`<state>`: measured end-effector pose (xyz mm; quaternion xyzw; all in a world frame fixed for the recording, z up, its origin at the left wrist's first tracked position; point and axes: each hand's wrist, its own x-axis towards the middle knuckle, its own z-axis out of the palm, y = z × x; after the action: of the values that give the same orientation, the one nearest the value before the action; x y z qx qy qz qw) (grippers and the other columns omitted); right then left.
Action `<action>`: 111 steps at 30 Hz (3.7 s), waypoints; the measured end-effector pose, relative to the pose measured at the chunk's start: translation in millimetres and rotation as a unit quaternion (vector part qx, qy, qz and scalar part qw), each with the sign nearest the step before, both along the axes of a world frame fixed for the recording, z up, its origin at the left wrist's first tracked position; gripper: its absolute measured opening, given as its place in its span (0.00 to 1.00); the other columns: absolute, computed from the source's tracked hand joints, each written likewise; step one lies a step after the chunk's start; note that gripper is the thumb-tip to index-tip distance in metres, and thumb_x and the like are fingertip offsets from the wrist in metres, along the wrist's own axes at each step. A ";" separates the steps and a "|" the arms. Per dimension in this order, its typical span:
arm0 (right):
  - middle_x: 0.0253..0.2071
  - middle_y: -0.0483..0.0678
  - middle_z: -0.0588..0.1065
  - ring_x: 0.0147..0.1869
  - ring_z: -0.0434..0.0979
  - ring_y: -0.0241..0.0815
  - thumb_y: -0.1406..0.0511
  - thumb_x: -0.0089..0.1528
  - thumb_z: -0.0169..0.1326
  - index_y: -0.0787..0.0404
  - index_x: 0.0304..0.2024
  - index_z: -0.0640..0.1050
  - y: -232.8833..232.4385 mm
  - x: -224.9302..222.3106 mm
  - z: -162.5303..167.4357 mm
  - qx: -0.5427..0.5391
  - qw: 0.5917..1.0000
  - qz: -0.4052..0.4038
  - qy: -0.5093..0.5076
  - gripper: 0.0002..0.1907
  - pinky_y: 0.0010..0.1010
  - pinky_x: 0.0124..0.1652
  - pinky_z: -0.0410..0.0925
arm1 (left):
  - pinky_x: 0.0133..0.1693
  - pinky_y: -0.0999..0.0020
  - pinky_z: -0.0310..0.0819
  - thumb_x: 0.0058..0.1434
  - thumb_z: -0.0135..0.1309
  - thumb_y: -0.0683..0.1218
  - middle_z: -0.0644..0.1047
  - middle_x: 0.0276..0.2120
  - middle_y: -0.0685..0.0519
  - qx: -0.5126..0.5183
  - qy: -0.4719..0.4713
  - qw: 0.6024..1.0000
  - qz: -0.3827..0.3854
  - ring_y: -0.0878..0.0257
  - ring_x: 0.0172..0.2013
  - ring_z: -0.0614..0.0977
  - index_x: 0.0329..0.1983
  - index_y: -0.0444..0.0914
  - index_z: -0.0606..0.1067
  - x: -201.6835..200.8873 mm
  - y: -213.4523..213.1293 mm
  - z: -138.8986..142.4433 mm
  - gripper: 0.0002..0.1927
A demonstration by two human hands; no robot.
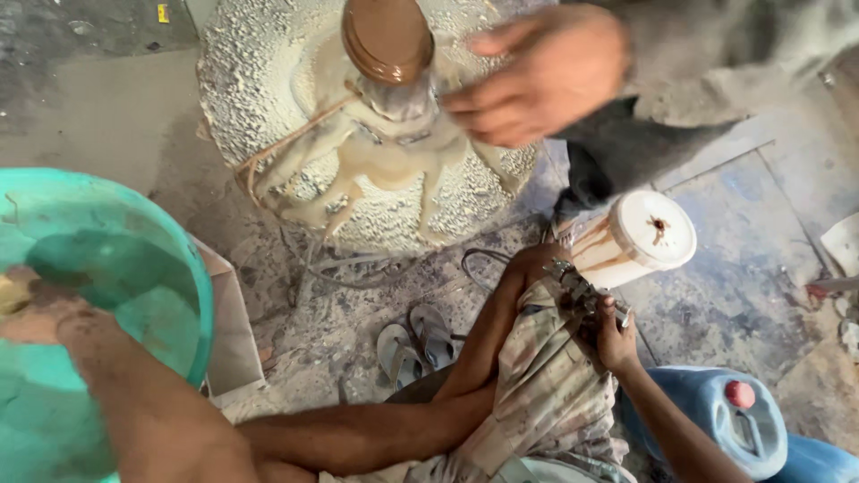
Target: The person sits on the floor and spray-paints round wooden discs one at a time, taking each disc from a green plastic basin, placing it on a rotating turntable, and coating it with a spray gun. A second person standing nearby removes the coated discs from the turntable.
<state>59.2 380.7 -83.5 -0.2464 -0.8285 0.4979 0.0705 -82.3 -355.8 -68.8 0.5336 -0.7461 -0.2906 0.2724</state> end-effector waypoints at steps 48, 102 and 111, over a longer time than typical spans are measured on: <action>0.25 0.38 0.63 0.27 0.58 0.30 0.43 0.73 0.45 0.62 0.36 0.71 26.9 27.8 42.3 -0.117 0.982 0.134 0.056 0.29 0.25 0.26 0.57 | 0.50 0.60 0.75 0.59 0.69 0.48 0.75 0.53 0.42 -0.365 0.195 0.758 -0.503 0.49 0.51 0.75 0.63 0.30 0.75 -40.3 316.3 210.7 0.32; 0.31 0.48 0.69 0.33 0.68 0.40 0.33 0.66 0.51 0.63 0.43 0.71 -33.1 9.9 324.9 -0.313 0.897 0.249 0.189 0.39 0.29 0.25 0.62 | 0.76 0.41 0.40 0.73 0.35 0.69 0.49 0.80 0.46 -0.286 0.206 0.778 -0.520 0.48 0.79 0.52 0.80 0.45 0.50 91.5 357.6 73.2 0.40; 0.30 0.48 0.70 0.30 0.69 0.38 0.34 0.65 0.49 0.61 0.50 0.72 -59.7 14.8 332.3 -0.210 0.926 0.236 0.205 0.38 0.29 0.26 0.64 | 0.76 0.38 0.43 0.75 0.40 0.66 0.48 0.80 0.46 -0.305 0.210 0.839 -0.400 0.46 0.78 0.52 0.81 0.46 0.49 91.0 311.2 59.8 0.38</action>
<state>74.0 321.0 248.8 0.0546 -0.7066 0.7024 0.0662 8.7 -44.6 -9.0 0.0053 -0.8703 -0.2370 0.4318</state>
